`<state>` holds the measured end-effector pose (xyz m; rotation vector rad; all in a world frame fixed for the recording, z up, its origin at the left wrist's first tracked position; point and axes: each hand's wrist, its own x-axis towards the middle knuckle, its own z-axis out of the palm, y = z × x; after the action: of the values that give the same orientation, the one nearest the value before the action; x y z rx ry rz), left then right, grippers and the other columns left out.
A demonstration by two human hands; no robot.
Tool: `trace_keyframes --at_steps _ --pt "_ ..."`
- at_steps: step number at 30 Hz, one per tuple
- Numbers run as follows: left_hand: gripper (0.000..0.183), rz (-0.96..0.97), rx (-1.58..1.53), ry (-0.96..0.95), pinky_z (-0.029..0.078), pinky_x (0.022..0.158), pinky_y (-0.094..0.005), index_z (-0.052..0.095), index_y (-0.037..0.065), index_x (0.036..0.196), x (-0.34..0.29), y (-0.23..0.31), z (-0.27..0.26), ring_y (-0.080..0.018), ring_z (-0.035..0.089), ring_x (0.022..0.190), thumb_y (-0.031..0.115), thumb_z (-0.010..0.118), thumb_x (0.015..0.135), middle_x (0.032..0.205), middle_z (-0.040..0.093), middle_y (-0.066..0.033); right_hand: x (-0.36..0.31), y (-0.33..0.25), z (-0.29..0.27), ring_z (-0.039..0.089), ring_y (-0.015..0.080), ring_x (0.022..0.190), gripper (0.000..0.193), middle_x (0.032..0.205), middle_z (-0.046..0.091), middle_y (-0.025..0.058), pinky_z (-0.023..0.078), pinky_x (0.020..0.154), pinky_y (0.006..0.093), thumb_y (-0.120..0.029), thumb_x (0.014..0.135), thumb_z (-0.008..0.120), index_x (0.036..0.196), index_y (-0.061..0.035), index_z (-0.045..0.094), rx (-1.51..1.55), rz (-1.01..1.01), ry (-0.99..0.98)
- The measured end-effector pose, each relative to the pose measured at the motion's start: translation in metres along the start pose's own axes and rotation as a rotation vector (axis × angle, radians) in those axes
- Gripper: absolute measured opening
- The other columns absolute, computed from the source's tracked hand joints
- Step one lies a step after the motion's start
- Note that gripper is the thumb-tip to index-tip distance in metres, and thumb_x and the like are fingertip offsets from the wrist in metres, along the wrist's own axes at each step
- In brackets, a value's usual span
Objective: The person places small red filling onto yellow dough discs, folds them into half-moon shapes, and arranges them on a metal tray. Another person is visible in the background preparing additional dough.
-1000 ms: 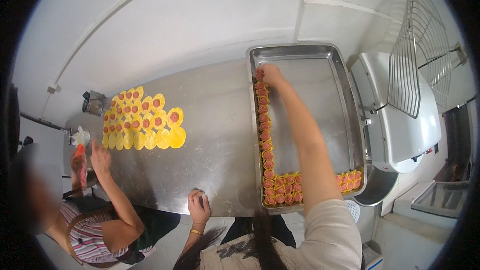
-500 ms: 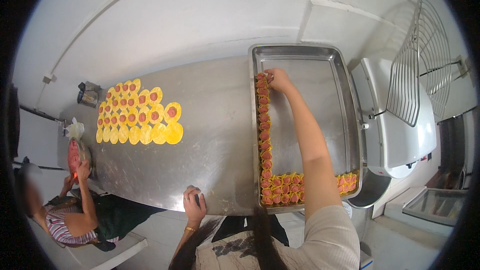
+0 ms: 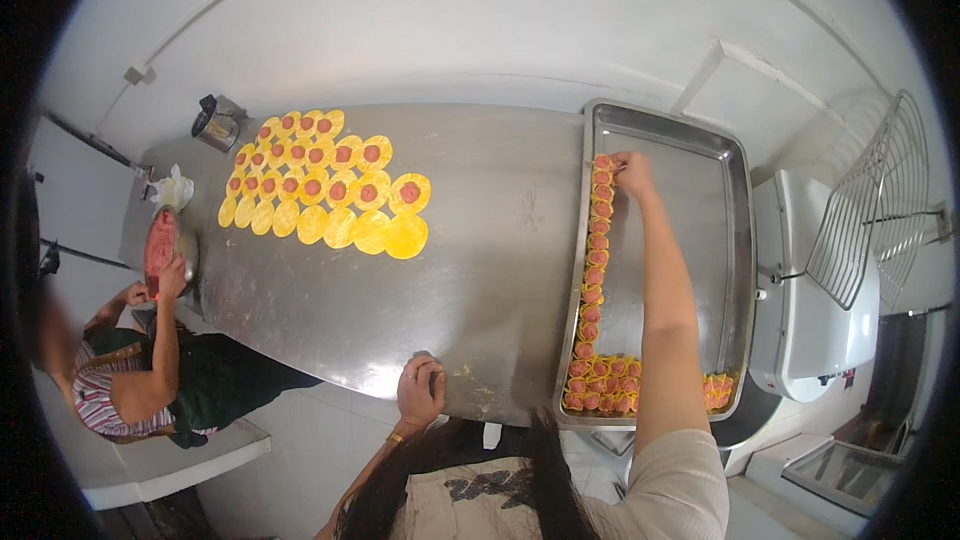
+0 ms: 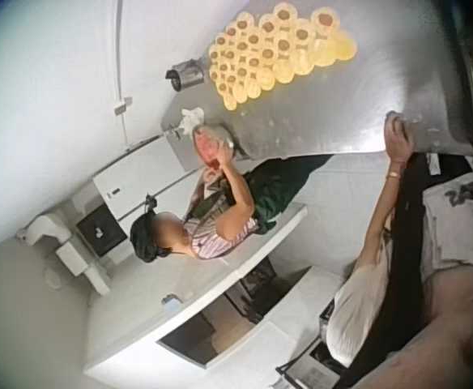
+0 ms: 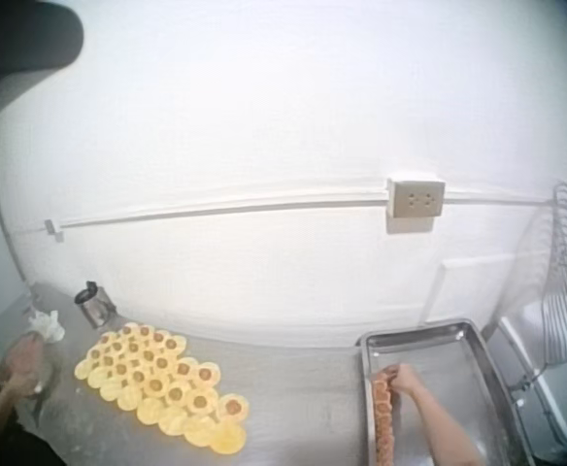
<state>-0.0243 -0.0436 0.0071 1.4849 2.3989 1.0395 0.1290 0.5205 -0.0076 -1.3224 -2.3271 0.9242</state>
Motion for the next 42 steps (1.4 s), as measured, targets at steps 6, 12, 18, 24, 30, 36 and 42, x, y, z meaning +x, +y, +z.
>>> trace_keyframes --at_steps 6,12,18,24,30,36,42 --pt "0.014 0.027 -0.036 0.003 0.049 0.079 -0.0412 0.059 0.008 0.094 -0.003 -0.005 0.000 -0.0307 0.058 0.091 0.014 0.065 0.083 0.101 0.057 -0.0095 -0.006 -0.009 -0.012 0.067 0.0217 0.075 0.035 0.086 0.071 0.0162 0.053 0.074 0.0285 0.002 0.067 0.066 0.101 -0.0004 0.071 0.085 0.023 -0.083" --pt "0.015 -0.006 -0.129 0.018 0.050 0.076 -0.0407 0.059 0.008 0.096 -0.003 -0.009 -0.003 -0.0314 0.060 0.089 0.013 0.066 0.083 0.101 0.058 -0.0102 -0.016 -0.099 0.016 0.068 0.0307 0.084 0.027 0.091 0.070 0.0177 0.053 0.077 0.0379 -0.001 0.076 0.057 0.100 -0.0017 0.070 -0.112 0.031 0.537" --pt "0.015 -0.005 -0.199 -0.011 0.050 0.077 -0.0415 0.059 0.007 0.095 -0.003 -0.013 -0.005 -0.0318 0.060 0.091 0.013 0.066 0.083 0.102 0.058 -0.0110 -0.045 -0.224 0.197 0.067 0.0266 0.085 0.024 0.095 0.069 0.0143 0.052 0.076 0.0371 -0.018 0.076 0.072 0.097 -0.0066 0.071 0.011 -0.192 0.162" --pt "0.014 0.002 -0.223 -0.026 0.050 0.077 -0.0406 0.060 0.007 0.095 -0.001 -0.011 -0.010 -0.0304 0.060 0.092 0.013 0.067 0.083 0.104 0.058 -0.0095 -0.057 -0.263 0.248 0.066 0.0252 0.078 0.017 0.087 0.067 0.0128 0.052 0.073 0.0371 -0.014 0.073 0.070 0.085 -0.0031 0.070 0.029 -0.087 0.224" --pt "0.015 0.046 -0.240 -0.043 0.049 0.078 -0.0404 0.060 0.007 0.097 -0.003 -0.012 -0.012 -0.0297 0.059 0.093 0.013 0.066 0.084 0.103 0.057 -0.0092 -0.059 -0.241 0.225 0.061 0.0167 0.067 0.010 0.076 0.061 0.0077 0.052 0.060 0.0311 -0.009 0.078 0.063 0.082 0.0000 0.061 0.534 0.213 0.196" --pt "0.014 0.026 -0.297 -0.095 0.048 0.077 -0.0424 0.059 0.005 0.099 0.003 -0.017 -0.006 -0.0352 0.060 0.089 0.013 0.062 0.087 0.100 0.059 -0.0139 -0.099 -0.211 0.180 0.057 0.0154 0.061 0.005 0.074 0.054 0.0056 0.050 0.054 0.0256 -0.006 0.083 0.056 0.082 -0.0024 0.052 1.105 0.406 0.192" --pt "0.018 -0.084 -0.289 -0.105 0.048 0.072 -0.0463 0.057 0.003 0.099 0.067 -0.014 0.008 -0.0386 0.060 0.084 0.019 0.056 0.094 0.097 0.059 -0.0184 -0.208 -0.180 0.152 0.050 0.0126 0.055 0.003 0.070 0.050 0.0034 0.041 0.045 0.0241 -0.001 0.084 0.051 0.082 -0.0034 0.051 1.261 0.510 0.131"
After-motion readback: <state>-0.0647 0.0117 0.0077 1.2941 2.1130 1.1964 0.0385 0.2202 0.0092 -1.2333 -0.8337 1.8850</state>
